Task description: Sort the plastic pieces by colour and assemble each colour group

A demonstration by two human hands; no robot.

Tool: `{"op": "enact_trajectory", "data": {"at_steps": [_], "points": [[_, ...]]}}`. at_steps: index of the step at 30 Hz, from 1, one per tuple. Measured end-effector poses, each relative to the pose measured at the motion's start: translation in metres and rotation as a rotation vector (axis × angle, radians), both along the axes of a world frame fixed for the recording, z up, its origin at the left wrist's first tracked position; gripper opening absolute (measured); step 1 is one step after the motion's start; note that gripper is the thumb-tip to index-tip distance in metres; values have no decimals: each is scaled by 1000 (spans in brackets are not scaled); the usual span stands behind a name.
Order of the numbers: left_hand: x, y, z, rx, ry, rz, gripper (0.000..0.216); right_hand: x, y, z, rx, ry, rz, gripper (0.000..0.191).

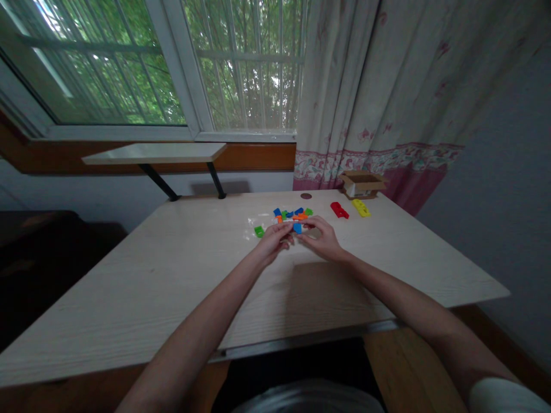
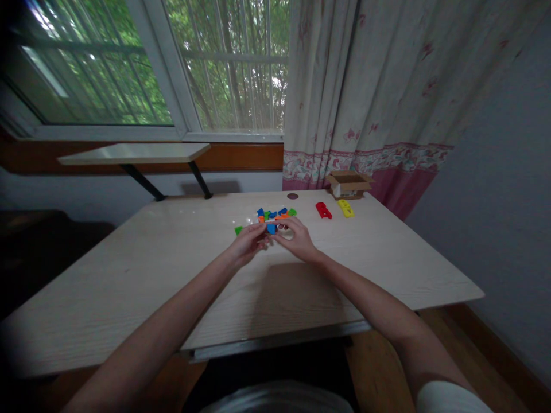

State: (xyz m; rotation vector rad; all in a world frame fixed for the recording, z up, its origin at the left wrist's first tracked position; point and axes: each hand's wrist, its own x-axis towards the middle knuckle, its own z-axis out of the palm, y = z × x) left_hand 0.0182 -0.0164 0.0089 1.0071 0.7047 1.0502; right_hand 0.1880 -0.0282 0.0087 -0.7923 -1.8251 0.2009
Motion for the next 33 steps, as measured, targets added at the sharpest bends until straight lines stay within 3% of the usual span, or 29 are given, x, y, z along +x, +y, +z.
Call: {"op": "enact_trajectory", "data": {"at_steps": [10,18,33], "points": [[-2,-2,6,-74,-107,-25,30,2,5,-3,33,-46,-75,37],[-4,-5,10,-57,-182,-56,31,5,5,-3,39,-17,-90,30],[-2,-2,7,-82,-157,24,28,9,6,-2,91,-70,-128,28]]}}
